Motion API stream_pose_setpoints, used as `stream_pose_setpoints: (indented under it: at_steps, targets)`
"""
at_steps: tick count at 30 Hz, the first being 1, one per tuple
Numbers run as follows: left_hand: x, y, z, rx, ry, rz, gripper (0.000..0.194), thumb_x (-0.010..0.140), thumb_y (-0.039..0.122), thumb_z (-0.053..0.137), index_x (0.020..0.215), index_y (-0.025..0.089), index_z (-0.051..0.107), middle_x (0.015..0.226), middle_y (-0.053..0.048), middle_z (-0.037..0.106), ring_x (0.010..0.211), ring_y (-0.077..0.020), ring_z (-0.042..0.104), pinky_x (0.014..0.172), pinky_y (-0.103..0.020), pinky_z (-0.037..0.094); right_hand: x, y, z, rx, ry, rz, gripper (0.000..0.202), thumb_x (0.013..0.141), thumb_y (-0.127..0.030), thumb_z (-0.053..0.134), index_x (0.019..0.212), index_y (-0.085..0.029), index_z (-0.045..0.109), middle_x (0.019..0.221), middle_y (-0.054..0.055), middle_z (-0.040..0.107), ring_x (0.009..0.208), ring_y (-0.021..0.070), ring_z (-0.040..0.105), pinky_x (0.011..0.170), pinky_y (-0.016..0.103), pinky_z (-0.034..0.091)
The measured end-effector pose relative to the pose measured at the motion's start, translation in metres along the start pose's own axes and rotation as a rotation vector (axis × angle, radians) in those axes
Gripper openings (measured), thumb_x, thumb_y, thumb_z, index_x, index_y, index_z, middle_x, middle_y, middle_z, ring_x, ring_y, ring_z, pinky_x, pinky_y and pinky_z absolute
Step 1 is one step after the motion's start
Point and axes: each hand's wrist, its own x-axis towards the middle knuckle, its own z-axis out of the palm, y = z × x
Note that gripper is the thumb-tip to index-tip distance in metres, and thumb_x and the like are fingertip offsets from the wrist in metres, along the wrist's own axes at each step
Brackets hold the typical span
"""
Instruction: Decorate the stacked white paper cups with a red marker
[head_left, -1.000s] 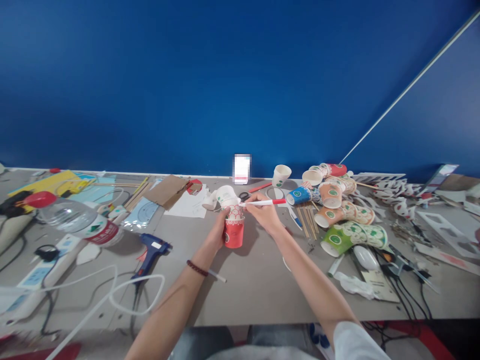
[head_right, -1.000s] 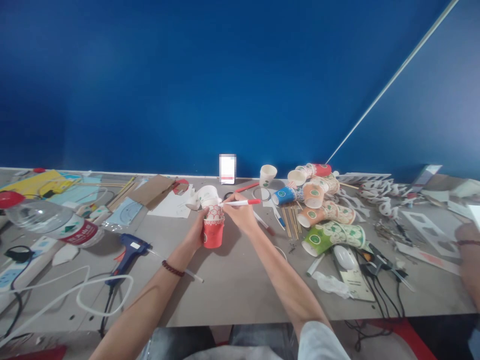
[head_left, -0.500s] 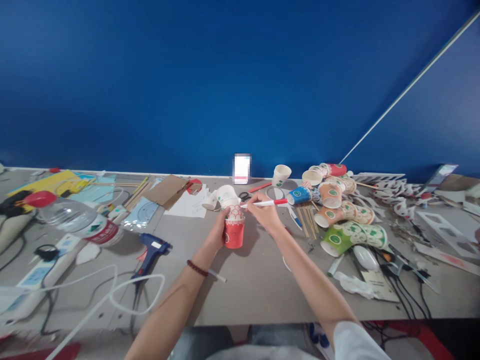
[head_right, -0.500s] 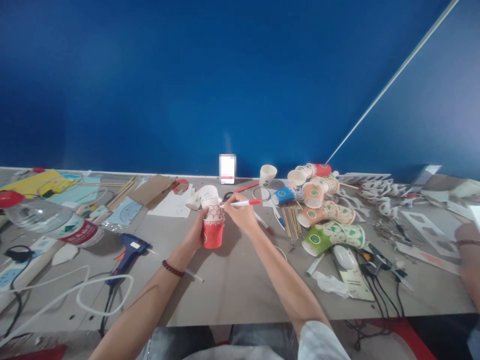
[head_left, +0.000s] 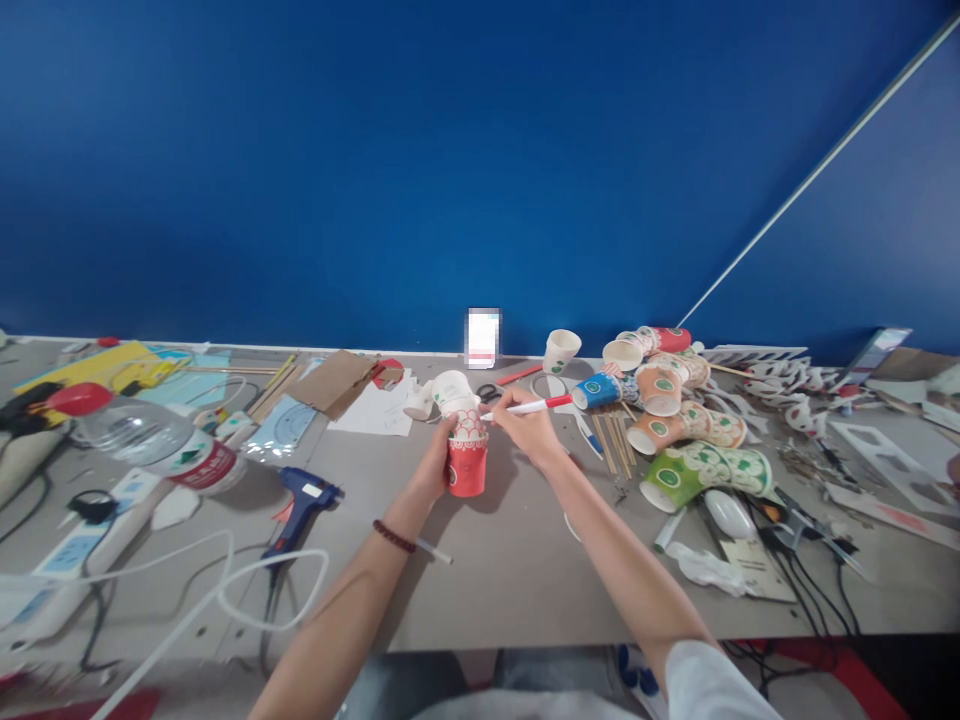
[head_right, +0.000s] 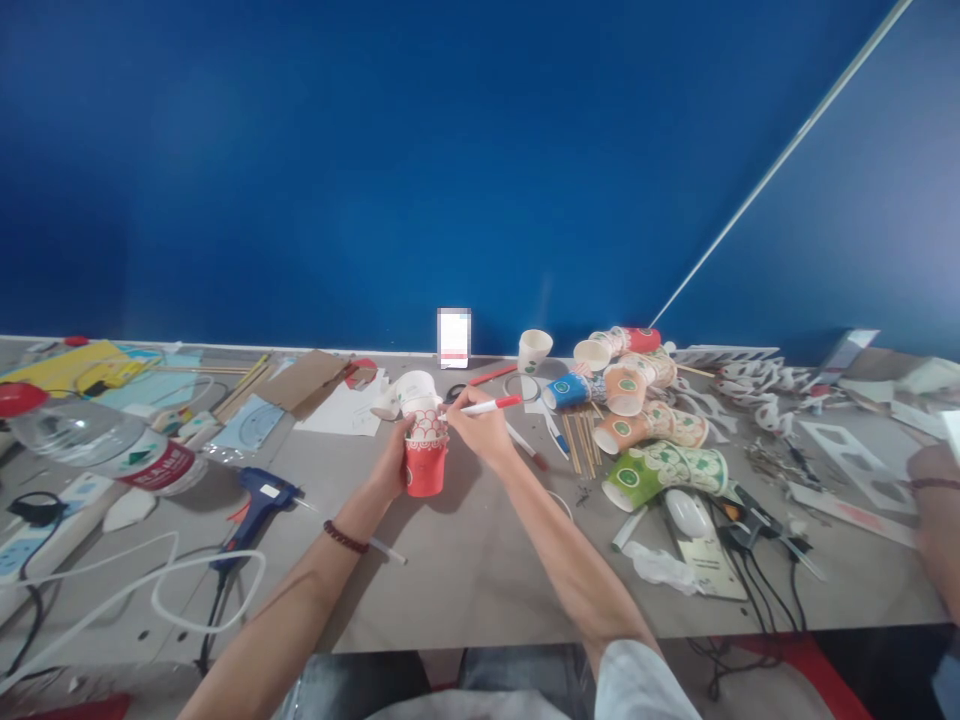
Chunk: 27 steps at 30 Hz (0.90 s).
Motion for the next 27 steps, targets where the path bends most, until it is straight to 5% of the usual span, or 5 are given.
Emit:
stream_pose_setpoints:
  at_steps: [9,15,27]
  targets:
    - [0.0011,-0.0003,-0.0064,-0.003,0.015,-0.014,0.049,0.090,0.052,0.049,0.098,0.008,0.068,0.073,-0.014,0.072,0.060,-0.0234,0.068,0.063,-0.034,0.054,0.0038,0.0002,-0.0006,0.127,0.054,0.107,0.011,0.064,-0.021,0.064,0.060,-0.021,0.054,0.062,-0.003,0.066,0.075,0.0190,0.071,0.068,0.029,0.055]
    - [-0.0014,0.0043,-0.0026,-0.066,0.017,-0.080,0.046,0.087,0.051,0.054,0.095,0.009,0.067,0.071,-0.012,0.071,0.059,-0.0225,0.067,0.063,-0.034,0.054,0.0042,-0.0032,-0.0007,0.111,0.043,0.114,0.008,0.063,-0.023,0.067,0.063,-0.021,0.059,0.065,-0.004,0.065,0.068,0.0142,0.066,0.072,0.030,0.057]
    - [-0.0019,0.0034,0.0000,-0.059,0.038,0.010,0.038,0.081,0.040,0.055,0.093,0.008,0.069,0.080,-0.013,0.073,0.066,-0.0233,0.069,0.065,-0.035,0.055,0.0018,0.0037,-0.0005,-0.011,-0.047,-0.004,0.008,0.068,-0.025,0.067,0.071,-0.022,0.061,0.068,-0.002,0.065,0.064,0.0153,0.065,0.061,0.028,0.053]
